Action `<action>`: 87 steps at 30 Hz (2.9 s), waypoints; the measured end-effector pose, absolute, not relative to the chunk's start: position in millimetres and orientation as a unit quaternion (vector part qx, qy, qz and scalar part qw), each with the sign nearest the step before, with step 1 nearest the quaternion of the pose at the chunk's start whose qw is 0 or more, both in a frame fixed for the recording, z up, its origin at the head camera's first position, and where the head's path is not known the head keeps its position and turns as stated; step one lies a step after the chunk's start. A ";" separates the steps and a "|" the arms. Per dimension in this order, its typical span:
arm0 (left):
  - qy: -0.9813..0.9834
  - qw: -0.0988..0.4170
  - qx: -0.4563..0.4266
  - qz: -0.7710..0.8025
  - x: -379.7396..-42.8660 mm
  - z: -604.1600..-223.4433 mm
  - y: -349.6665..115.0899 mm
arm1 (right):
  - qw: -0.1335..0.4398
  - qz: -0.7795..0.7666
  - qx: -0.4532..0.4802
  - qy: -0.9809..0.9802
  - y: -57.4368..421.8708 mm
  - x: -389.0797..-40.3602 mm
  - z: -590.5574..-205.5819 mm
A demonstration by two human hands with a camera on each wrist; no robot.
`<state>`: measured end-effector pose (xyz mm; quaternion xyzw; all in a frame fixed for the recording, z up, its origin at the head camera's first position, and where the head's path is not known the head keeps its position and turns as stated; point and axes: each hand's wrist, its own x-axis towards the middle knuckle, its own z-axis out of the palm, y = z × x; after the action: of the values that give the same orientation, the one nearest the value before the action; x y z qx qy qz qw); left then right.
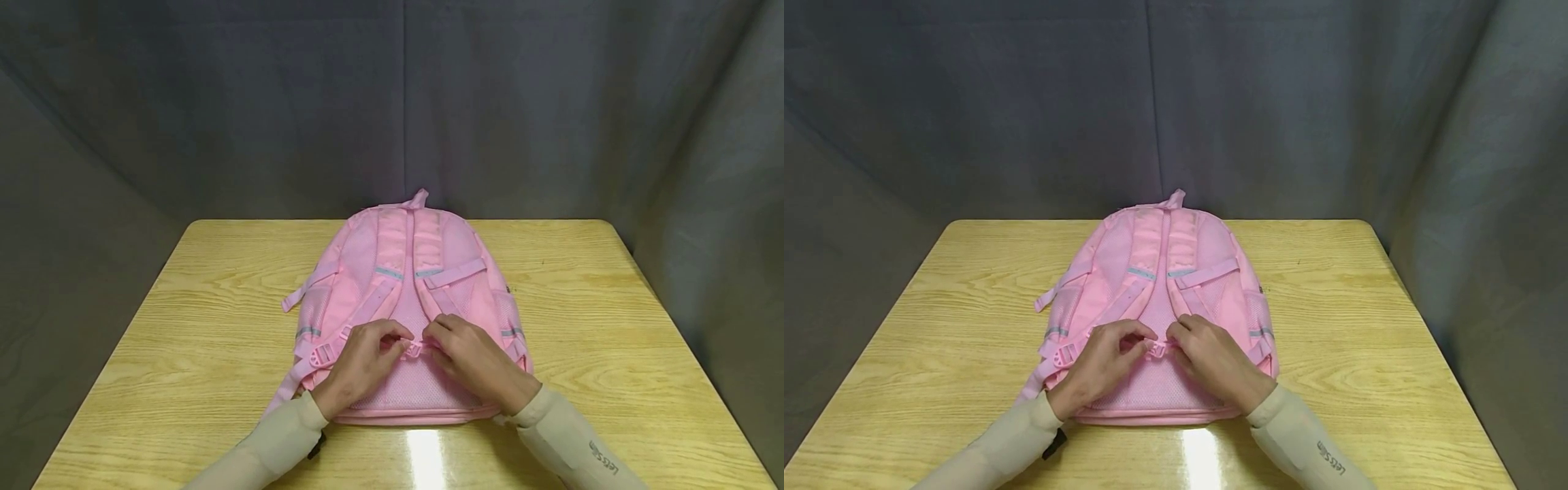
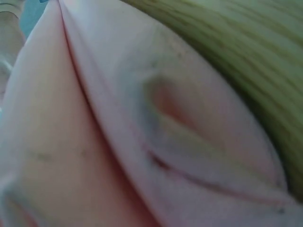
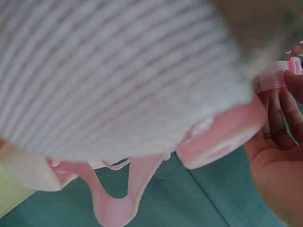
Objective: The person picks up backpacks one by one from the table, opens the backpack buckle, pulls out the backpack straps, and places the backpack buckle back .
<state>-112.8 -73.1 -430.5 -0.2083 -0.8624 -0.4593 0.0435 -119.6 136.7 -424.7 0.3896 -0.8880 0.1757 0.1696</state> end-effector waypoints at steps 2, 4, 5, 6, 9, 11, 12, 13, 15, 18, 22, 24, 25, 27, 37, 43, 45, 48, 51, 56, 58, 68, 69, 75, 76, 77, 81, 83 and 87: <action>-0.860 0.040 -0.206 -0.465 -112.8 -430.5 -72.6 | 0.173 0.173 0.389 -0.888 136.5 -119.2 -425.2; -0.858 0.036 -0.203 -0.470 -112.9 -430.4 -72.1 | 0.178 0.171 0.387 -0.889 136.3 -118.7 -425.5; -0.857 0.036 -0.202 -0.472 -113.0 -430.4 -71.9 | 0.180 0.169 0.386 -0.889 136.1 -118.5 -425.6; -0.857 0.035 -0.200 -0.474 -112.9 -430.1 -71.7 | 0.183 0.169 0.384 -0.889 136.0 -118.2 -425.7; -0.854 0.031 -0.195 -0.481 -112.6 -429.5 -71.6 | 0.184 0.168 0.381 -0.891 135.5 -117.3 -425.4; -0.853 0.029 -0.193 -0.484 -112.3 -429.3 -71.7 | 0.180 0.167 0.379 -0.892 135.0 -116.6 -425.0; -0.853 0.028 -0.191 -0.485 -112.2 -429.1 -71.7 | 0.176 0.168 0.378 -0.893 134.7 -116.3 -424.6; -0.852 0.027 -0.190 -0.487 -112.1 -428.9 -71.8 | 0.171 0.169 0.376 -0.895 134.4 -116.1 -424.4; -0.851 0.025 -0.188 -0.489 -112.0 -428.6 -71.8 | 0.158 0.180 0.373 -0.897 133.9 -116.0 -423.4; -0.849 0.018 -0.183 -0.496 -112.1 -428.1 -71.8 | 0.134 0.211 0.364 -0.897 134.0 -116.6 -422.1; -0.845 0.010 -0.178 -0.504 -112.5 -428.1 -71.7 | 0.099 0.254 0.352 -0.895 135.1 -118.4 -420.7; -0.844 0.008 -0.178 -0.506 -112.9 -428.6 -71.7 | 0.077 0.271 0.342 -0.897 135.7 -119.3 -420.3; -0.843 0.007 -0.179 -0.507 -113.2 -429.0 -71.7 | 0.066 0.276 0.336 -0.898 136.2 -119.6 -420.0; -0.841 0.003 -0.179 -0.510 -113.4 -429.0 -71.9 | 0.046 0.286 0.325 -0.900 137.0 -120.5 -419.9; -0.820 -0.048 -0.173 -0.544 -113.3 -429.0 -74.5 | -0.007 0.321 0.311 -0.895 139.0 -125.3 -418.5; -0.815 -0.074 -0.163 -0.552 -113.6 -429.6 -75.7 | -0.042 0.342 0.307 -0.887 140.4 -126.8 -417.4; -0.815 -0.080 -0.159 -0.551 -113.4 -428.3 -75.8 | -0.047 0.346 0.309 -0.885 140.7 -127.5 -417.3; -0.814 -0.086 -0.156 -0.552 -113.2 -426.5 -75.6 | -0.052 0.354 0.313 -0.880 140.9 -129.0 -418.2; -0.812 -0.089 -0.158 -0.555 -113.2 -425.8 -75.0 | -0.055 0.362 0.319 -0.874 141.4 -130.2 -419.8; -0.808 -0.087 -0.165 -0.559 -114.3 -426.2 -74.3 | -0.052 0.365 0.321 -0.872 140.6 -130.0 -418.3; -0.808 -0.084 -0.166 -0.560 -114.8 -425.9 -73.9 | -0.053 0.364 0.319 -0.873 140.2 -129.9 -417.0; -0.807 -0.082 -0.161 -0.562 -113.2 -425.6 -72.5 | -0.058 0.373 0.333 -0.864 140.1 -129.9 -419.5; -0.806 -0.082 -0.160 -0.564 -113.1 -425.8 -72.6 | -0.061 0.372 0.332 -0.864 140.4 -129.9 -419.6; -0.806 -0.080 -0.159 -0.564 -113.2 -428.4 -73.8 | -0.108 0.378 0.313 -0.864 142.8 -130.2 -416.6; -0.807 -0.081 -0.159 -0.563 -113.2 -428.5 -74.0 | -0.113 0.378 0.312 -0.864 143.1 -130.4 -415.8; -0.807 -0.083 -0.158 -0.564 -113.2 -428.6 -74.3 | -0.116 0.378 0.312 -0.864 143.4 -130.7 -415.0; -0.796 -0.092 -0.158 -0.578 -113.3 -428.1 -75.6 | -0.122 0.387 0.315 -0.858 144.4 -132.2 -412.9; -0.788 -0.099 -0.157 -0.588 -113.0 -427.3 -76.1 | -0.128 0.398 0.313 -0.853 144.9 -132.8 -413.2; -0.774 -0.109 -0.157 -0.604 -112.3 -425.9 -75.6 | -0.143 0.418 0.309 -0.842 145.4 -133.3 -414.7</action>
<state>-112.3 -75.6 -425.9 -0.1567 -0.7737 -0.6041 -0.1093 -133.3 145.4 -414.7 0.3085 -0.8422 0.4184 -0.1432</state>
